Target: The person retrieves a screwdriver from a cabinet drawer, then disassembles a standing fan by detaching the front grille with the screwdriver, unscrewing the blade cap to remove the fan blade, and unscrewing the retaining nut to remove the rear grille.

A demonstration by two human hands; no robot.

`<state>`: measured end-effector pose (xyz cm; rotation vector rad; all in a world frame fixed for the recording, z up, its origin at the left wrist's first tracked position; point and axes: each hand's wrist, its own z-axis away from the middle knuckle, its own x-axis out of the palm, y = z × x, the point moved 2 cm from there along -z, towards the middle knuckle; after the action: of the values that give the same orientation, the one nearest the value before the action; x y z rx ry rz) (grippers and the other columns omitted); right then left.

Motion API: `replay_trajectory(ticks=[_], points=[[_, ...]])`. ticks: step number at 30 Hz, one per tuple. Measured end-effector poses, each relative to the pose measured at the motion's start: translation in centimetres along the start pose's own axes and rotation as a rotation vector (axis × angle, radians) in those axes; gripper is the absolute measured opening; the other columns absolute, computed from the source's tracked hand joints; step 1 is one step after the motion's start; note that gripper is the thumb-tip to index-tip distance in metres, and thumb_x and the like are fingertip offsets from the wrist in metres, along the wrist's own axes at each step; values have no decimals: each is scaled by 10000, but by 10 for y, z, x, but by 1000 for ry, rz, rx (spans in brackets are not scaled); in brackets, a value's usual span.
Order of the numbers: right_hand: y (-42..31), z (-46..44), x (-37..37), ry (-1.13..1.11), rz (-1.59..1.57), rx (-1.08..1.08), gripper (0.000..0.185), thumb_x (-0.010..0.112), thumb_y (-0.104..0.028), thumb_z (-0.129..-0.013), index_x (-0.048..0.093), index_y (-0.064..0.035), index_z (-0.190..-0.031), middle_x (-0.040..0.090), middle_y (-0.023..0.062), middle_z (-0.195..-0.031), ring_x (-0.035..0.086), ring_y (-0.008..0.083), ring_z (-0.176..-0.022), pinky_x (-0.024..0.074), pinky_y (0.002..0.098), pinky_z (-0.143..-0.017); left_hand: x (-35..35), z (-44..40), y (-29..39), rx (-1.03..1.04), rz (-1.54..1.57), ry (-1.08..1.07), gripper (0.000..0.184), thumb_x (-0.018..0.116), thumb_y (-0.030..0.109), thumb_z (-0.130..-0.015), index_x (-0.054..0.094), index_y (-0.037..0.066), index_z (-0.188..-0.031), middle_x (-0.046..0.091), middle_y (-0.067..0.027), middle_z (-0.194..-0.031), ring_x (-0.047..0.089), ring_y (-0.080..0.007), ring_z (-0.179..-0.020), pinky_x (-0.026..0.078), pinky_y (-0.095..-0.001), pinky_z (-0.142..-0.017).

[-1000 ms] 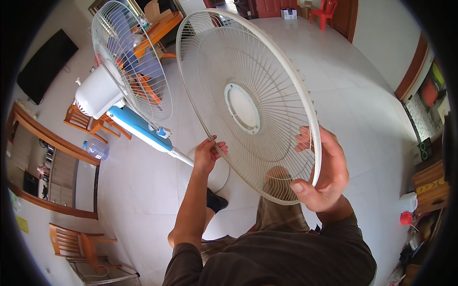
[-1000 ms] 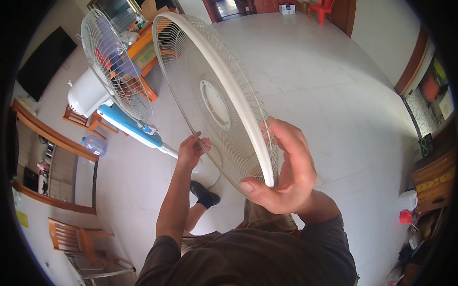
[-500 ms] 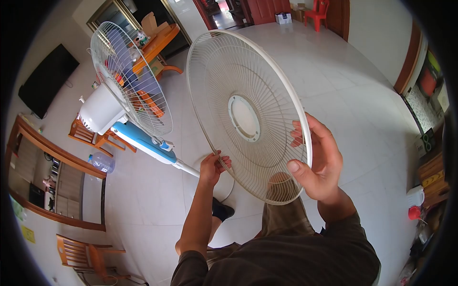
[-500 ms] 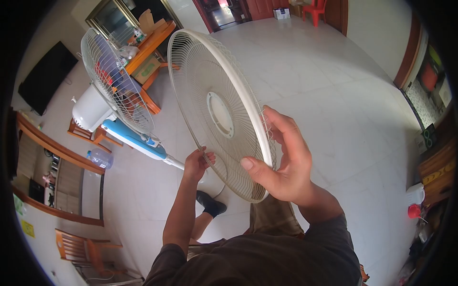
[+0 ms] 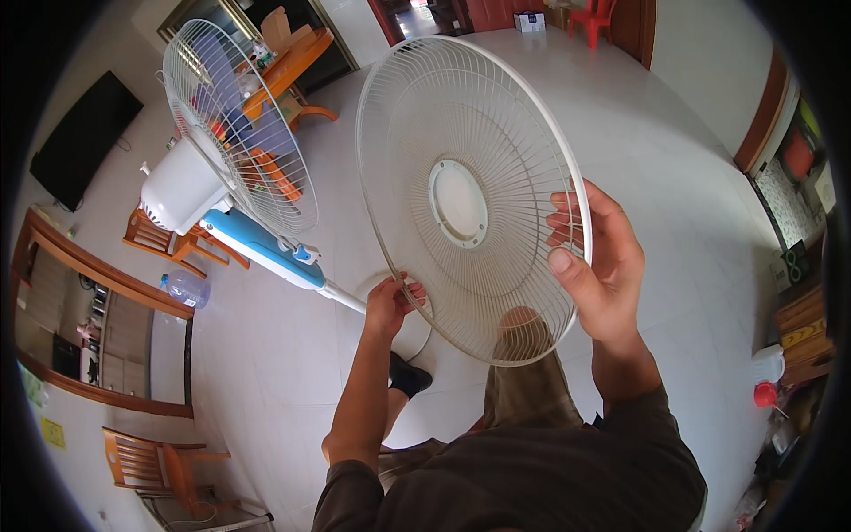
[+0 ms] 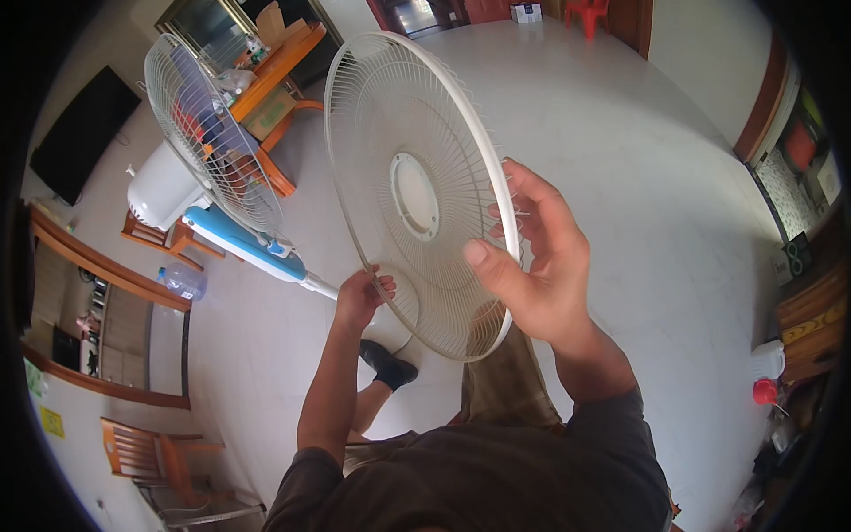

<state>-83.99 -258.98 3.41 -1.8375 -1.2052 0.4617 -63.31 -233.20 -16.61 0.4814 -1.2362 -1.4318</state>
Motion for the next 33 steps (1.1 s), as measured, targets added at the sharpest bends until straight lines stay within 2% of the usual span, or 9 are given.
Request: replay_trajectory(ticks=[8, 14, 17, 20, 23, 24, 28, 30, 33], points=[[16, -9, -12, 91, -60, 56, 571, 707, -157, -796, 460, 48, -1269, 562, 108, -1094, 540, 175, -967, 452, 320, -846, -4, 2, 4, 60, 102, -3, 256, 437, 103, -932, 472, -36, -1144, 628, -190, -895, 639, -283, -774, 553, -387, -692], [49, -28, -35, 299, -173, 167, 459, 600, -149, -844, 483, 47, -1242, 593, 159, -1055, 604, 223, -875, 510, 341, -753, -2, -3, 12, 105, 227, -42, 293, 486, 181, -933, 477, -2, -1161, 614, -175, -990, 618, -280, -885, 539, -363, -743], [83, -41, -55, 369, -234, 253, 482, 607, -201, -843, 485, 59, -1229, 600, 183, -1043, 608, 232, -845, 520, 346, -727, 4, 1, 18, 83, 72, 39, 330, 499, 248, -929, 493, 6, -1153, 560, -193, -1075, 586, -321, -952, 514, -417, -804], [139, -47, -90, 504, -249, 405, 443, 637, -266, -830, 514, 62, -1101, 595, 186, -980, 606, 262, -811, 540, 372, -666, 6, 19, 31, 80, -131, 157, 543, 587, 229, -884, 404, -45, -1316, 495, -196, -1219, 573, -275, -1010, 535, -361, -790], [219, -25, -134, 637, -243, 592, 352, 588, -224, -829, 515, 50, -1036, 574, 175, -929, 596, 278, -770, 546, 385, -656, -8, 36, 54, 257, -315, 196, 578, 638, 161, -845, 384, -59, -1316, 513, -167, -1146, 578, -290, -1013, 529, -394, -810], [249, -11, -148, 693, -261, 645, 299, 569, -182, -820, 516, 45, -1007, 554, 172, -915, 591, 290, -752, 545, 395, -636, -19, 41, 62, 364, -390, 238, 560, 646, 127, -831, 408, -55, -1305, 512, -168, -1171, 592, -257, -981, 534, -353, -791], [344, 66, -193, 887, -161, 788, 295, 545, -76, -794, 476, 26, -1063, 507, 140, -872, 547, 273, -702, 488, 373, -559, -49, 76, 113, 730, -713, 604, 528, 631, 91, -826, 425, -68, -1285, 508, -178, -1221, 587, -229, -992, 499, -314, -817], [385, 107, -218, 966, -156, 812, 346, 543, -37, -781, 446, -21, -1112, 501, 110, -827, 508, 233, -691, 413, 349, -512, -67, 83, 137, 800, -690, 793, 535, 632, 96, -823, 420, -73, -1285, 500, -187, -1232, 570, -235, -1036, 477, -319, -853], [422, 162, -250, 1165, -125, 831, 332, 525, 4, -759, 461, -42, -1082, 484, 85, -780, 479, 218, -637, 387, 401, -478, -92, 74, 171, 894, -724, 946, 613, 675, 124, -776, 398, -86, -1280, 497, -200, -1214, 560, -264, -1012, 482, -353, -830]])
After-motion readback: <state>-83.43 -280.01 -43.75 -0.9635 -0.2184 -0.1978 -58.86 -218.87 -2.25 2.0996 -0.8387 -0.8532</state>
